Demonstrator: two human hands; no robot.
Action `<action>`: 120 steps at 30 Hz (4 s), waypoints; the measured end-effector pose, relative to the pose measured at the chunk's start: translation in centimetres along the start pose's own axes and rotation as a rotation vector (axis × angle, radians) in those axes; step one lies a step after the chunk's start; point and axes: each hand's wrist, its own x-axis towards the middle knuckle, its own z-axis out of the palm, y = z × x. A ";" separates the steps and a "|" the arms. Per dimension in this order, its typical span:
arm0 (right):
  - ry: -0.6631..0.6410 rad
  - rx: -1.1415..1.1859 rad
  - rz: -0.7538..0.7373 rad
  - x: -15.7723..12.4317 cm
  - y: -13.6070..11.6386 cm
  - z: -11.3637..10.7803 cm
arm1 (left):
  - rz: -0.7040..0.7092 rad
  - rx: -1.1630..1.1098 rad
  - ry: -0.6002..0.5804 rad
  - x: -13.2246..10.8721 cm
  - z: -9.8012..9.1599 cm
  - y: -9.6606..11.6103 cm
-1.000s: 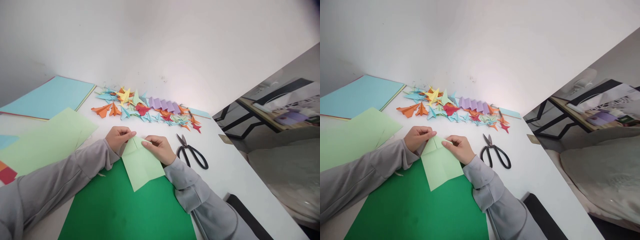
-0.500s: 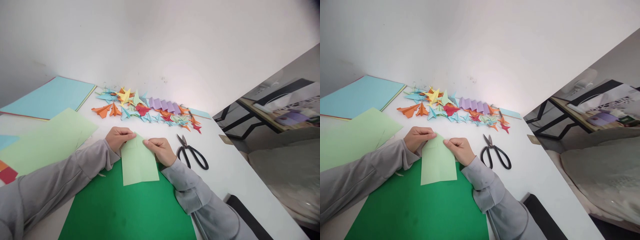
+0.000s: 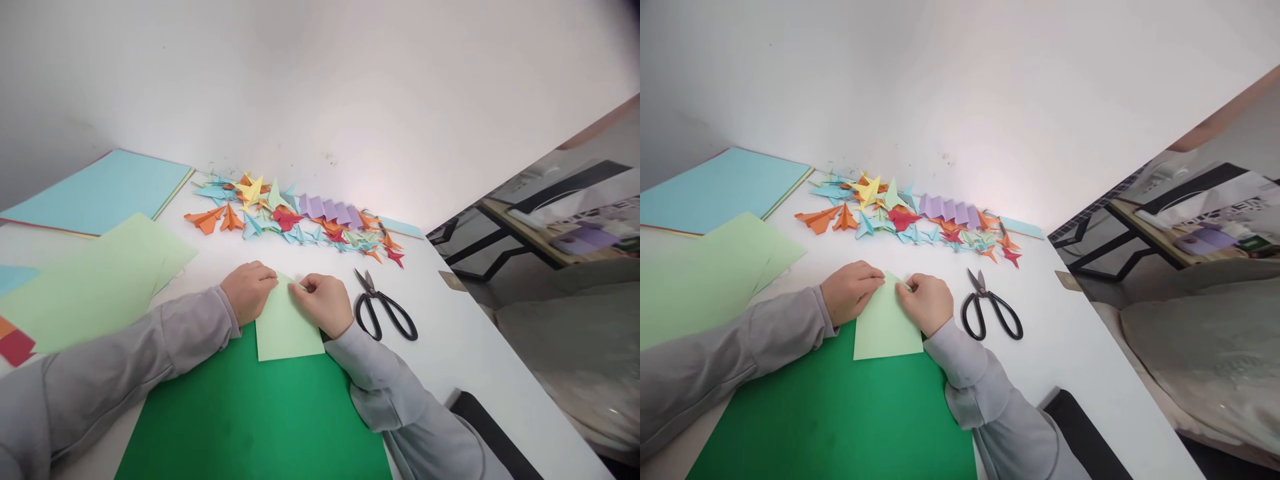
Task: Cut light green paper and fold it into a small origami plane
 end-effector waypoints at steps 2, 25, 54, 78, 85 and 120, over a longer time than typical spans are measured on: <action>-0.011 -0.061 0.024 -0.2 -0.2 -0.1 | 0.001 0.075 -0.050 0.0 0.0 0.1; 0.091 -0.012 0.019 -1.1 0.9 0.1 | 0.027 0.282 -0.104 -0.1 -0.1 0.5; 0.324 -0.264 -0.680 -3.2 1.4 0.9 | 0.152 0.157 -0.143 -0.1 -1.0 -0.1; 0.028 -0.345 -0.702 -4.8 1.3 1.3 | 0.051 0.158 -0.173 0.0 -1.0 0.7; 0.067 -0.251 -0.684 -4.9 1.4 1.1 | 0.063 0.156 -0.142 -0.1 -0.8 0.5; 0.044 -0.330 -0.654 -5.9 1.8 1.2 | 0.038 0.184 -0.191 -0.1 -0.9 0.7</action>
